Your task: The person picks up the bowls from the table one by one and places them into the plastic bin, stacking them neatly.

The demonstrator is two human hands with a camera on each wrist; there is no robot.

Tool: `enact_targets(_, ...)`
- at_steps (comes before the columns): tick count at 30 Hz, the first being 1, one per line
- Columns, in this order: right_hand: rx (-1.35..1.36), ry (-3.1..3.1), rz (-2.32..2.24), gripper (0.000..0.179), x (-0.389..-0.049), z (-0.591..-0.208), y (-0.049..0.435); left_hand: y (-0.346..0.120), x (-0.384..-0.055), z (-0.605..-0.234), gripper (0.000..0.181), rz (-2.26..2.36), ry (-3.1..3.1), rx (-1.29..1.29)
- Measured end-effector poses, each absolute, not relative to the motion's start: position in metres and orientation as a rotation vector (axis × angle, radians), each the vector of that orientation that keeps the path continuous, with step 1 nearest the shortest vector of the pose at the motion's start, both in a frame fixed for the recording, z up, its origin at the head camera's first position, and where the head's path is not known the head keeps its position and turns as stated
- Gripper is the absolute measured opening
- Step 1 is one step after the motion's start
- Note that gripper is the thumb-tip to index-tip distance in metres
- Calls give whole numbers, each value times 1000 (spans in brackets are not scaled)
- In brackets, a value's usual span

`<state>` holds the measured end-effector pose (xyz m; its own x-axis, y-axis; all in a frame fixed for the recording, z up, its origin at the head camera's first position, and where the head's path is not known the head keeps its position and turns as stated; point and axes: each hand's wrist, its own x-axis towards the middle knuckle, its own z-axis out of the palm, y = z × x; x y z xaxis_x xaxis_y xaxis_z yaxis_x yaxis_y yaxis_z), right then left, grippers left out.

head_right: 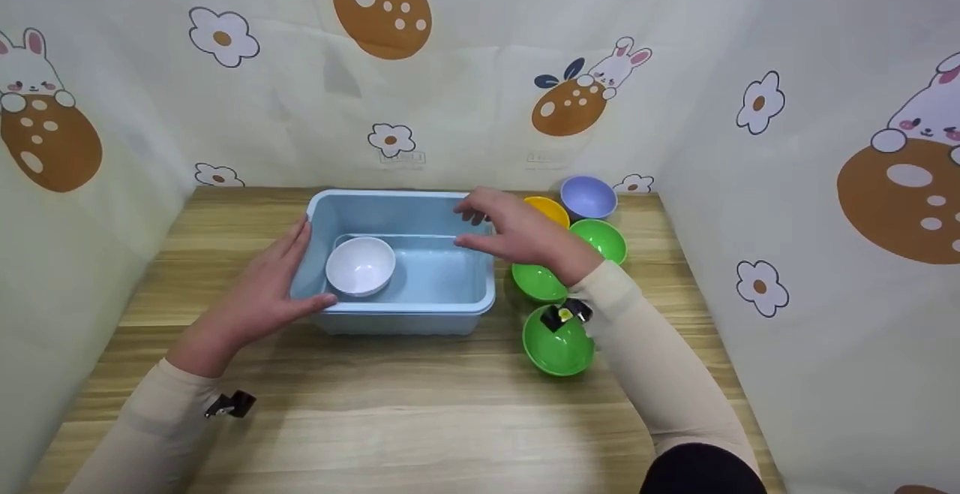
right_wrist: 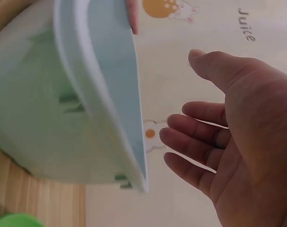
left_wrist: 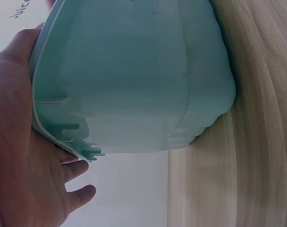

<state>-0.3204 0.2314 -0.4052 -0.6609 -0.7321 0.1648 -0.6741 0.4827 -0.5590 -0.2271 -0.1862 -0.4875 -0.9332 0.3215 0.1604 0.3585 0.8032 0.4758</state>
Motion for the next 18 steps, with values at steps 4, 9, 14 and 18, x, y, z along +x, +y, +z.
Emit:
enact_targets(4, -1226, 2672, -1034, 43, -306, -415, 264, -185, -228, -488, 131, -784, -2937, -538)
enact_targets(9, -1076, 2753, -1120, 40, -287, -428, 301, -185, -228, -486, 133, -794, -2937, -533)
enact_targets(14, -909, 2818, -1161, 34, -266, -445, 329, -185, -227, -486, 133, -791, -2941, -519)
enact_targets(18, -823, 2872, -1211, 33, -250, -461, 347, -186, -226, -488, 132, -796, -2943, -511)
